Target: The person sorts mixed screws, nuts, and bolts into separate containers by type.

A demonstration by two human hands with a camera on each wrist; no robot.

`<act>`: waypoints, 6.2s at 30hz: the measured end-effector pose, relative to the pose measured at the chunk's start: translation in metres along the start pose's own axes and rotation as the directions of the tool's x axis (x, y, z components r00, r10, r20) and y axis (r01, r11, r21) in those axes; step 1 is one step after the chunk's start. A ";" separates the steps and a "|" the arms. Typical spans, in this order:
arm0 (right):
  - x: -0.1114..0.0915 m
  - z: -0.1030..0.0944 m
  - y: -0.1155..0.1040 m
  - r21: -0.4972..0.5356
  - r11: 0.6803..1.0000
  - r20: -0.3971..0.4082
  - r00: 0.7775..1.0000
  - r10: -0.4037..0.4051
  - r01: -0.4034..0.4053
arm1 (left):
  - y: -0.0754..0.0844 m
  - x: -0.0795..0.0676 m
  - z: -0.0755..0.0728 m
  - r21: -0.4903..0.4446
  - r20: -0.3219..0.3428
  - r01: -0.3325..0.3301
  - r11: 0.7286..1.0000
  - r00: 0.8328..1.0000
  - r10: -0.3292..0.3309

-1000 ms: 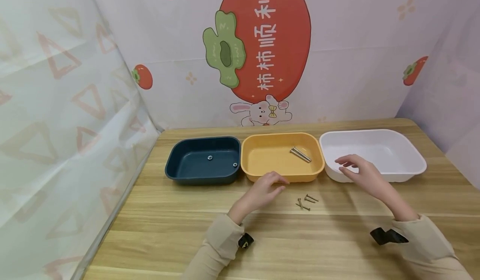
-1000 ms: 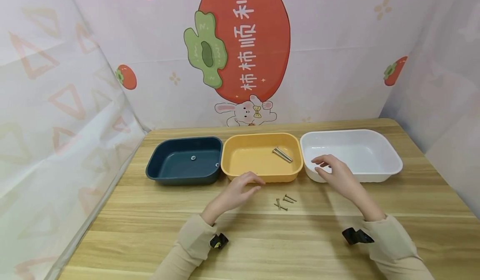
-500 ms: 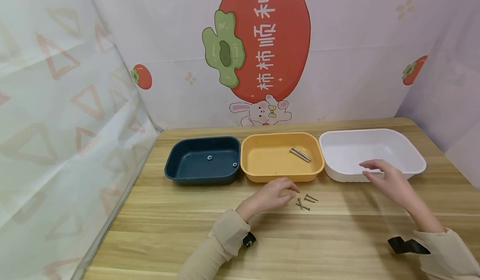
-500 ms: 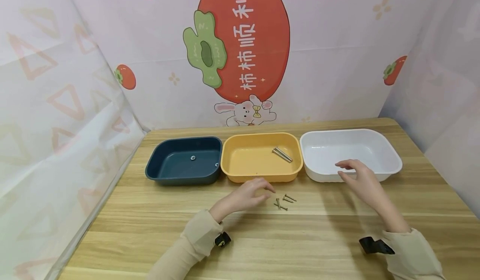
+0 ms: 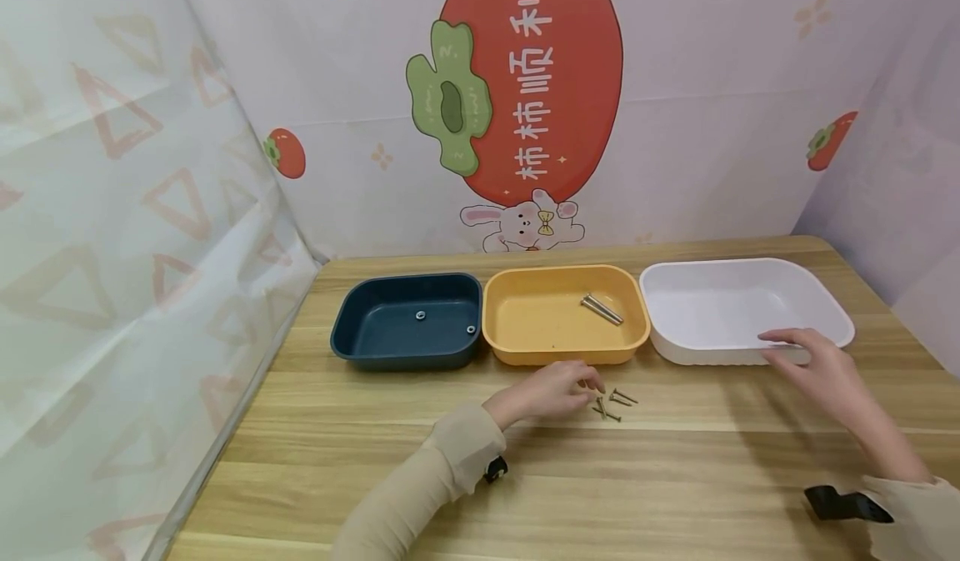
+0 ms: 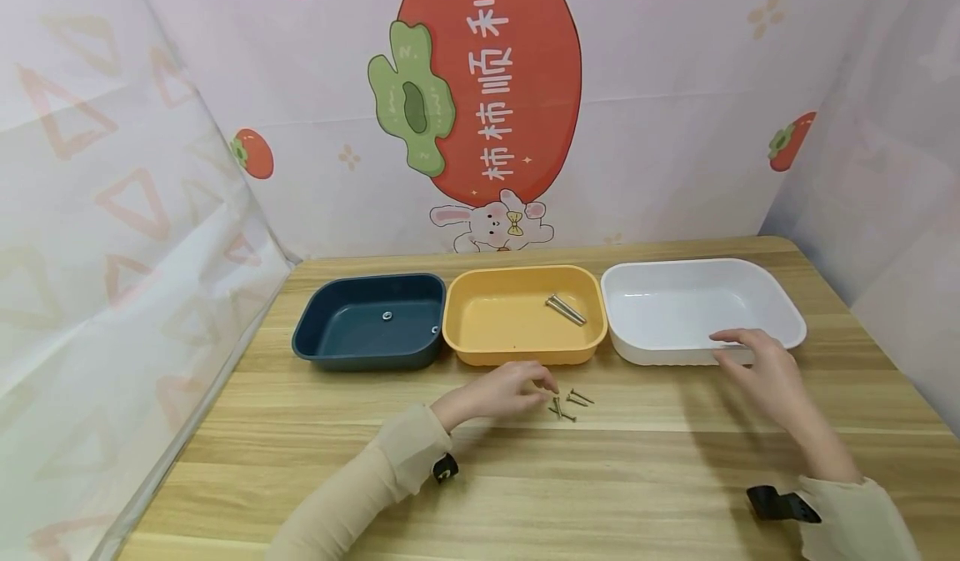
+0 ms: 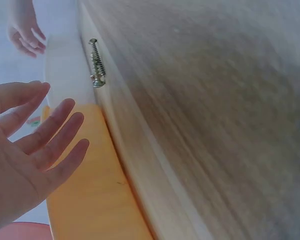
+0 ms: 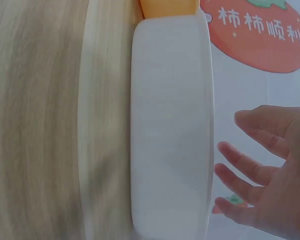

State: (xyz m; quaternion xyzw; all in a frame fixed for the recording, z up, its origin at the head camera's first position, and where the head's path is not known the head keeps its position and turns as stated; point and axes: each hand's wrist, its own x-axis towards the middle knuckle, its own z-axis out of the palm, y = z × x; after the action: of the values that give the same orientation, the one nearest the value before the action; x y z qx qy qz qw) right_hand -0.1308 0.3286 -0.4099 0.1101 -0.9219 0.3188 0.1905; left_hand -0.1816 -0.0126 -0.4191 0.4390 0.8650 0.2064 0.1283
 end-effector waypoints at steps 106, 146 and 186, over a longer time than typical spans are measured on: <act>-0.008 -0.010 0.031 -0.026 0.986 -0.016 0.987 0.162 -0.162 | 0.007 0.031 0.013 -0.016 -0.064 -0.066 0.998 0.996 0.064; -0.010 -0.010 0.032 0.017 0.985 0.002 0.985 0.173 -0.173 | 0.050 0.080 0.014 -0.232 -0.438 -0.049 0.971 0.897 -0.059; -0.010 -0.009 0.033 0.030 0.982 -0.013 0.982 0.189 -0.188 | 0.047 0.124 0.020 -0.251 -0.468 0.110 0.962 0.856 -0.221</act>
State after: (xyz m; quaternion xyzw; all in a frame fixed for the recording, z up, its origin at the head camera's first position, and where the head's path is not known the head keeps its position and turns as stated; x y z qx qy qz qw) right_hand -0.1299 0.3607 -0.4251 0.0225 -0.9220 0.3495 0.1652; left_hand -0.2128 0.1177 -0.4197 0.2792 0.8762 0.3917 -0.0315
